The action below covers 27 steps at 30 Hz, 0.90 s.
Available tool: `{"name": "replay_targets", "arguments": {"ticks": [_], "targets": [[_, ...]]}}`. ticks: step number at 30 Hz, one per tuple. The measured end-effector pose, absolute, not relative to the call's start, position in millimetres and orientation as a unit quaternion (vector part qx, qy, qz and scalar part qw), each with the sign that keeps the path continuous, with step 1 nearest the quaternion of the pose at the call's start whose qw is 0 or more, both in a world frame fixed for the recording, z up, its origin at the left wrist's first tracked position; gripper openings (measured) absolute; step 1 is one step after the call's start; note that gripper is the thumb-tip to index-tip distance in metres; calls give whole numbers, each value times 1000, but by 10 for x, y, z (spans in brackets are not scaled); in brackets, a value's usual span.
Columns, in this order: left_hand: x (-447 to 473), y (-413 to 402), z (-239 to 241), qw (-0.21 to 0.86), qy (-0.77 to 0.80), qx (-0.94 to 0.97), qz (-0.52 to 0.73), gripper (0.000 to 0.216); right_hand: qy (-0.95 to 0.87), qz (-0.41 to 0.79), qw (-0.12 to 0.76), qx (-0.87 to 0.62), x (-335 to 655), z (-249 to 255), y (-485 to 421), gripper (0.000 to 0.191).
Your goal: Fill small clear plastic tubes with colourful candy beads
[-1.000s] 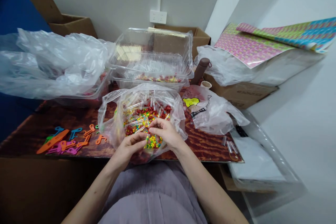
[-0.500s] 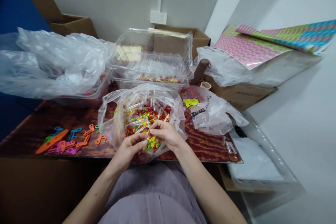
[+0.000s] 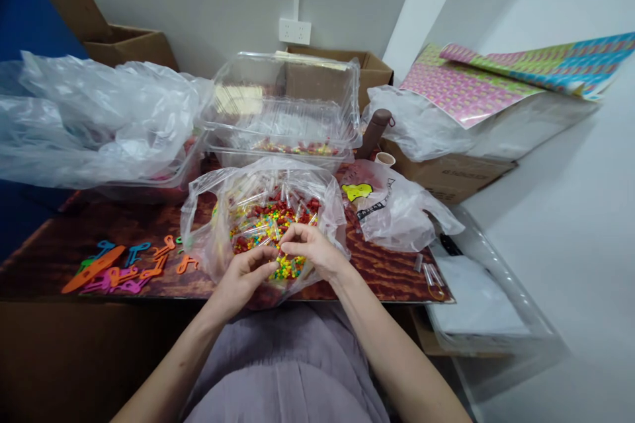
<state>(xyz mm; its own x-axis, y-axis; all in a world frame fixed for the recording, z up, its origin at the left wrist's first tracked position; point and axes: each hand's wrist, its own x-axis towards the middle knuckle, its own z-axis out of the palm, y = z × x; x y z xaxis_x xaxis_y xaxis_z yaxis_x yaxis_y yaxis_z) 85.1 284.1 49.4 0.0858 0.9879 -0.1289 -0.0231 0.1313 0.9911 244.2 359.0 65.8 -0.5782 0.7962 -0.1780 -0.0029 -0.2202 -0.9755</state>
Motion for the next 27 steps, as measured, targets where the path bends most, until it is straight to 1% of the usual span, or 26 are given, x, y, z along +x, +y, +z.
{"name": "replay_targets", "arguments": {"ticks": [4, 9, 18, 24, 27], "targets": [[868, 2848, 488, 553, 503, 479, 460, 22, -550, 699, 295, -350, 2448, 660, 3599, 26], [885, 2844, 432, 536, 511, 478, 472, 19, -560, 677, 309, -364, 2436, 633, 3562, 25], [888, 2899, 473, 522, 508, 481, 489, 17, -589, 661, 299, -357, 2427, 712, 3631, 25], [823, 2939, 425, 554, 483, 489, 471, 20, -635, 621, 278, -365, 2410, 730, 3695, 19], [801, 2966, 370, 557, 481, 477, 480, 21, -634, 610, 290, -377, 2342, 680, 3671, 16]]}}
